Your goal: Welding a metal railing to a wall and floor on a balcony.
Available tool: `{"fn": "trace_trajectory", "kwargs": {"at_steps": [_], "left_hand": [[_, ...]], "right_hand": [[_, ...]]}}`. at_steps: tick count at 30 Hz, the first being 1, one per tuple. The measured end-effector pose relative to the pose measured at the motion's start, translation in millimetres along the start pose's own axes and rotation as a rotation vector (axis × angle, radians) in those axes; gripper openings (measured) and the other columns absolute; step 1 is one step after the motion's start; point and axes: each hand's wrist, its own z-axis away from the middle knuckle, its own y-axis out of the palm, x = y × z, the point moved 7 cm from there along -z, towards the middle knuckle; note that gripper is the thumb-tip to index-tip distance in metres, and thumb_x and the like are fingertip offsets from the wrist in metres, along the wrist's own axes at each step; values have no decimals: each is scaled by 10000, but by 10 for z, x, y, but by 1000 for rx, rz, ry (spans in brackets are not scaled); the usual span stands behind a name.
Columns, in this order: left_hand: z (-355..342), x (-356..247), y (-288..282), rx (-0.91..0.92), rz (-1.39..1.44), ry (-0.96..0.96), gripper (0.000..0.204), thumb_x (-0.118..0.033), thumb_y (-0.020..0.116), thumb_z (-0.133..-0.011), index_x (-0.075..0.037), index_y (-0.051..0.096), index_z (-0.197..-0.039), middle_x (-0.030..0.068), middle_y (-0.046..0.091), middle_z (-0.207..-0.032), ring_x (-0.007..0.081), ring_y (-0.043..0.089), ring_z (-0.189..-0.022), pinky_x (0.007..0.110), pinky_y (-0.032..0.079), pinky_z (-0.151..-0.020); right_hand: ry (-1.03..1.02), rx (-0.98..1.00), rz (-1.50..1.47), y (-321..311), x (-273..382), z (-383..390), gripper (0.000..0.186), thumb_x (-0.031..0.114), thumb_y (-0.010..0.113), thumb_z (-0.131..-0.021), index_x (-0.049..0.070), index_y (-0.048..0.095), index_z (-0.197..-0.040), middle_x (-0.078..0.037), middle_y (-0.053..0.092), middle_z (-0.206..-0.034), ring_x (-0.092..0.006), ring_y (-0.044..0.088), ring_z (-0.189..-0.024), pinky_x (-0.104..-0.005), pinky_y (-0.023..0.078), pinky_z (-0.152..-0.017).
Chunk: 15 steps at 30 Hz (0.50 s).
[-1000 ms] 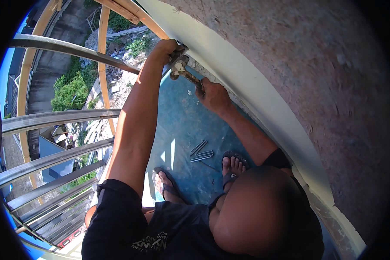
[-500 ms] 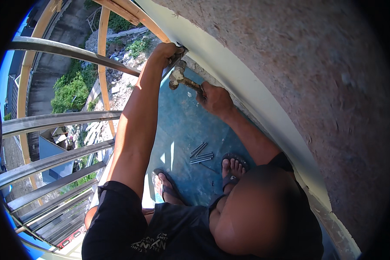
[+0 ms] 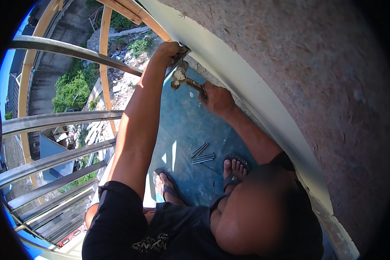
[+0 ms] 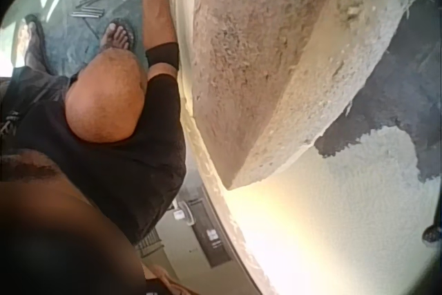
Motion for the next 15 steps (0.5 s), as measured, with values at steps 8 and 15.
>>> {"fn": "trace_trajectory", "kwargs": {"at_steps": [8, 15], "left_hand": [[58, -30, 22, 18, 17, -49, 111, -22, 610, -864, 62, 675, -836, 116, 696, -760, 176, 700, -662, 285, 535, -576], [303, -123, -67, -19, -82, 87, 157, -112, 666, -818, 33, 718, -848, 121, 728, -826, 203, 715, -724, 332, 561, -674]], "right_hand": [[76, 7, 12, 57, 30, 52, 246, 231, 689, -841, 58, 520, -883, -151, 652, -686, -375, 666, -650, -479, 541, -578], [148, 25, -129, -61, 130, 661, 241, 249, 667, -865, 53, 526, -862, -161, 629, -672, -398, 649, -652, -484, 514, -556]]}}
